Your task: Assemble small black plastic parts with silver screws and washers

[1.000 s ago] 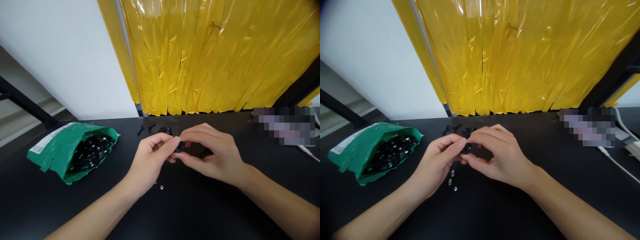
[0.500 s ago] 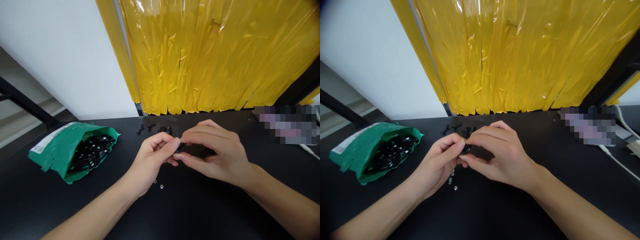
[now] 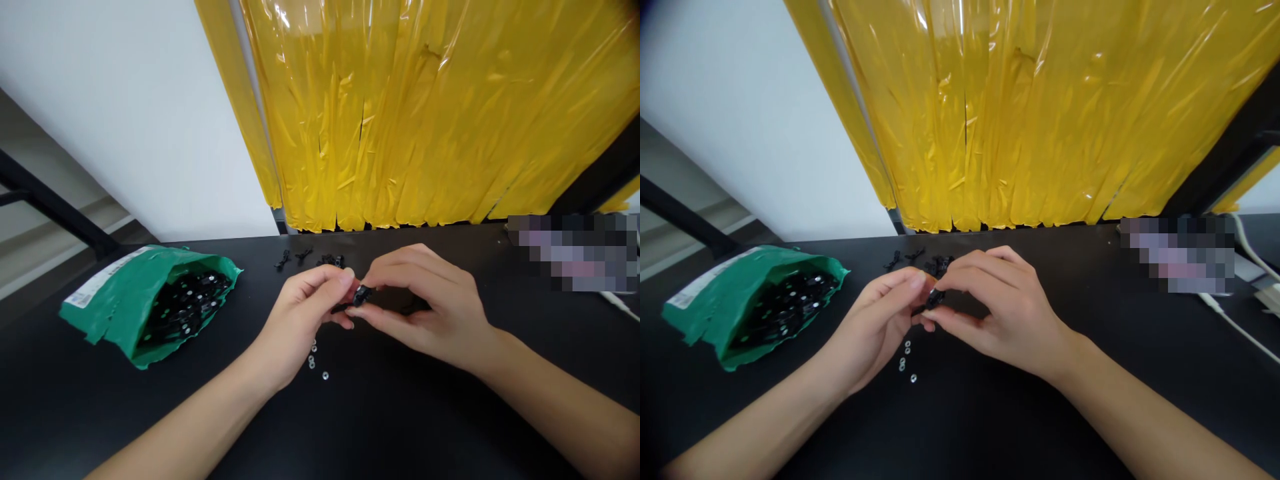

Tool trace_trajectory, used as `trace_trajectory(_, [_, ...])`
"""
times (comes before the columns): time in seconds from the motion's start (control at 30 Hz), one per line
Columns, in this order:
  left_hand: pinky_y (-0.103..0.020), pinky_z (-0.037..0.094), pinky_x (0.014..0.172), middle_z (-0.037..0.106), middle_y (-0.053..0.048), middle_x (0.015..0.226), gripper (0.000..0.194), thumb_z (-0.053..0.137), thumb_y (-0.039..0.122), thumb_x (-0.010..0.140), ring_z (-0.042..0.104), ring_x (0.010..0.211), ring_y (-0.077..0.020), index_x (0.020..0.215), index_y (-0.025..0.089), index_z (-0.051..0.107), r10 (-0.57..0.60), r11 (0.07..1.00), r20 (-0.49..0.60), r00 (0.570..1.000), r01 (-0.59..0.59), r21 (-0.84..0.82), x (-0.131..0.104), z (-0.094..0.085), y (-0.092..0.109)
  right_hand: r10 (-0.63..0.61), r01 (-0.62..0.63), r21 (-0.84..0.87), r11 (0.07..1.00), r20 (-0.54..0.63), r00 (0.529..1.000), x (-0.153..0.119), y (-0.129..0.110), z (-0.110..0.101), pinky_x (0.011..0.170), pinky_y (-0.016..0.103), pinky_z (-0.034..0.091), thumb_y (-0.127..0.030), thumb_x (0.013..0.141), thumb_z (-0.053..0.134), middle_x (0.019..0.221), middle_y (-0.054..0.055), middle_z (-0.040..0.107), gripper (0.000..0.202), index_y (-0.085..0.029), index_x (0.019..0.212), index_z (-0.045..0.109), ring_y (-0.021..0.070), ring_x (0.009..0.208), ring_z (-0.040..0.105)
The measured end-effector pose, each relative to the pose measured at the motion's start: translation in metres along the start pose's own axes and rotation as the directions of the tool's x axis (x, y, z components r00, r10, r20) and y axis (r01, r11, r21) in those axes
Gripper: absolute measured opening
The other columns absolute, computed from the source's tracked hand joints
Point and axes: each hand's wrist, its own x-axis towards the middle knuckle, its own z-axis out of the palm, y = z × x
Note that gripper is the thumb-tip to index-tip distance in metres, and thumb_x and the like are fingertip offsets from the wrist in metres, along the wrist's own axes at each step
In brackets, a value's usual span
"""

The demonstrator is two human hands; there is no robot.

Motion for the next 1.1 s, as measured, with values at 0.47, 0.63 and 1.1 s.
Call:
trace_trajectory(0.47, [-0.019,0.055,0.064,0.068,0.000,0.078,0.018,0.081,0.035,0.090,0.061,0.073,-0.0112,0.085,0.018,0.077,0.034,0.995,0.013,0.999,-0.035,0.093,-0.0019,0.0000,0.0030,-0.028,0.022,-0.071,0.997,-0.081,0.996,-0.0054,0.0029,0.0026,0.077,0.037,0.057,-0.025,0.089,0.085,0.094,0.004,0.080,0.023,-0.023,0.106,0.069,0.0206,0.086,0.076])
trace_trajectory(0.63, [-0.021,0.055,0.065,0.068,-0.001,0.077,0.021,0.079,0.037,0.092,0.062,0.072,-0.0119,0.086,0.017,0.075,-0.007,0.997,0.016,1.000,0.006,0.077,-0.0011,0.0002,0.0004,-0.032,0.020,-0.117,0.993,-0.102,0.994,-0.0036,-0.0007,0.0053,0.076,0.038,0.056,-0.022,0.090,0.081,0.092,0.004,0.080,0.017,-0.024,0.101,0.069,0.0200,0.083,0.075])
trace_trajectory(1.1, [-0.023,0.056,0.064,0.063,-0.004,0.082,0.025,0.069,0.039,0.097,0.061,0.077,-0.0151,0.086,0.017,0.064,-0.182,0.982,0.099,0.978,0.187,-0.039,0.0001,-0.0008,-0.0031,0.002,-0.008,-0.141,0.990,-0.043,0.999,-0.0056,-0.0017,0.0074,0.083,0.040,0.056,-0.023,0.092,0.078,0.093,0.004,0.080,0.012,-0.021,0.098,0.068,0.0203,0.084,0.075])
